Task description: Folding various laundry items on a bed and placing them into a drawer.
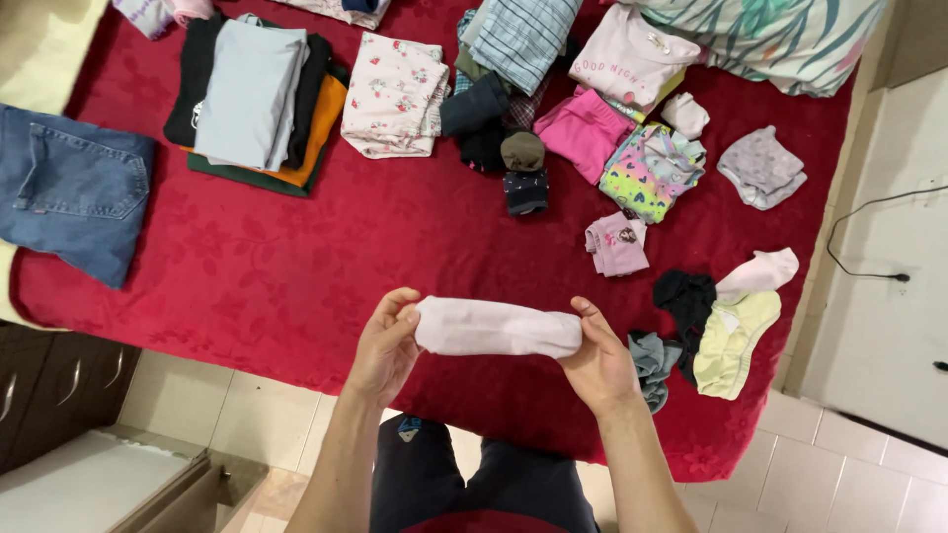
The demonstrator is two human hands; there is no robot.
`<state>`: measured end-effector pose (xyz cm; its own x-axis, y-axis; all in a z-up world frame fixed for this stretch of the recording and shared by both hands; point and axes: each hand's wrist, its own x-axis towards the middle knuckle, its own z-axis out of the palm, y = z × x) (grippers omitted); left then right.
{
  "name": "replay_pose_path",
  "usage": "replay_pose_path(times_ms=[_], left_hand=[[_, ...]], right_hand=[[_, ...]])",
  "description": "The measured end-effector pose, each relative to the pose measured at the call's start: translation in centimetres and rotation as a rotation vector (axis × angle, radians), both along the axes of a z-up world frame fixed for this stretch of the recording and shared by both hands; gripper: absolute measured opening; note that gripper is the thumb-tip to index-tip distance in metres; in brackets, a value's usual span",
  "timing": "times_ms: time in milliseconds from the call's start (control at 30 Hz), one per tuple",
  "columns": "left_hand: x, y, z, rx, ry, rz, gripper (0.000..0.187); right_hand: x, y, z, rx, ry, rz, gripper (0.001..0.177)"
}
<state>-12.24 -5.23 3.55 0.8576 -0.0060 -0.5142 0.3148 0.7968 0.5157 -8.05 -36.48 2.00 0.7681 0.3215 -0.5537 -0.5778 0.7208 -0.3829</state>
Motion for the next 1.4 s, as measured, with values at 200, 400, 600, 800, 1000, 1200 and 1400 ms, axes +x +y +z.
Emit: replay_pose_path(times_ms=[200,400,600,800,1000,1200,1400], left_hand=[[0.1,1.8,-1.7,0.519,0.053,-0.098,0.027],[1.3,3.3,-0.4,1.477,-0.252,-0.046,0.026],[2.7,5.5,-0.8,1.488,-0.256,-0.003,0.026],[5.1,8.4,-3.9,0.419,0.042,-0.070,0.012],[6.1,8.6,-5.8,0.309,0.115,-0.118,0.019],[7.1,8.4,-4.1,0.234,0.170,-0.142,0.021],[8.1,8.1,-2.5,0.234,0.117,-0.212,0.022]], right_hand=[[0.1,1.9,0.5,-0.470,-0.198,0.094,0.040],[0.8,6.0,3.2,-1.839,-1.166,0.268,0.015],[1.5,8.2,2.0,-1.742,-1.059,0.219,0.015],[2.2,7.8,-0.7,-0.950,-0.317,0.249,0.017],[4.3,10.4,3.4,-0.290,-0.045,-0.013,0.033],[3.3,8.3,0.5,-0.037,-0.001,-0.234,0.036],[3.7,9.1,2.4,-0.085,0.075,-0.280,0.042]])
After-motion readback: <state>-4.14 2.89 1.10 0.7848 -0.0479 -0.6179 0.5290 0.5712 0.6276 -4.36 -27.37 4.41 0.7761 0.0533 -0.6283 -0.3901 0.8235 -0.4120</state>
